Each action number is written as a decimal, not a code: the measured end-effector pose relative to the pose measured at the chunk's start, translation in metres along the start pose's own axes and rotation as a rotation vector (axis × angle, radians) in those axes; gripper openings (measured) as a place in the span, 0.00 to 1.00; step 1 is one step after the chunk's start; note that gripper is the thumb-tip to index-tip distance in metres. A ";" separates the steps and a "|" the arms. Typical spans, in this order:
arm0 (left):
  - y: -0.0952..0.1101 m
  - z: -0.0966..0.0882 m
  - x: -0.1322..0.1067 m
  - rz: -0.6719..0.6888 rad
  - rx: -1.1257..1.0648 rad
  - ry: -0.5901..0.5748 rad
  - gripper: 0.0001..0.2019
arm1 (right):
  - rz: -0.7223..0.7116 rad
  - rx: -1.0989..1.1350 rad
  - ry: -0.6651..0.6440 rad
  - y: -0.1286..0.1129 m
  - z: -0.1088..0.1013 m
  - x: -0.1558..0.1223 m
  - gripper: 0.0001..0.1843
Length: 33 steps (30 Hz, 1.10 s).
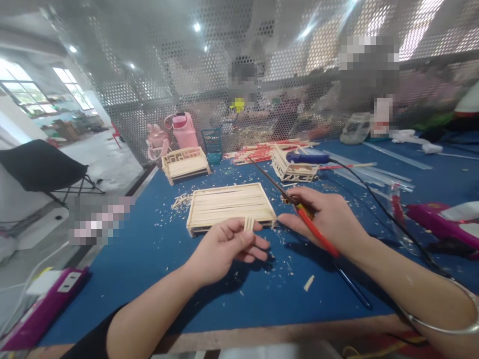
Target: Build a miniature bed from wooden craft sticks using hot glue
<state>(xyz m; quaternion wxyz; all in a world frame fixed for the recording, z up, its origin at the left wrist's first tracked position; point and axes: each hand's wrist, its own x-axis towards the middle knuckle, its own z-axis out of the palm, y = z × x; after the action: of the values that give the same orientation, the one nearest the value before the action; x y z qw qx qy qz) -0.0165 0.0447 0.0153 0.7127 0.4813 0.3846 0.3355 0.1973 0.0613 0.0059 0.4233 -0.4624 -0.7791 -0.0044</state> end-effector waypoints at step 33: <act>0.001 0.003 -0.003 -0.098 0.069 -0.048 0.26 | 0.119 -0.665 -0.783 0.051 -0.016 0.092 0.16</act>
<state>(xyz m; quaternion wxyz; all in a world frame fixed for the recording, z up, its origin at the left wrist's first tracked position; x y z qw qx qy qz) -0.0150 0.0410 0.0180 0.7202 0.4941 0.4018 0.2753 0.2251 0.1497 0.0573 -0.0706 -0.5826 -0.8079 -0.0542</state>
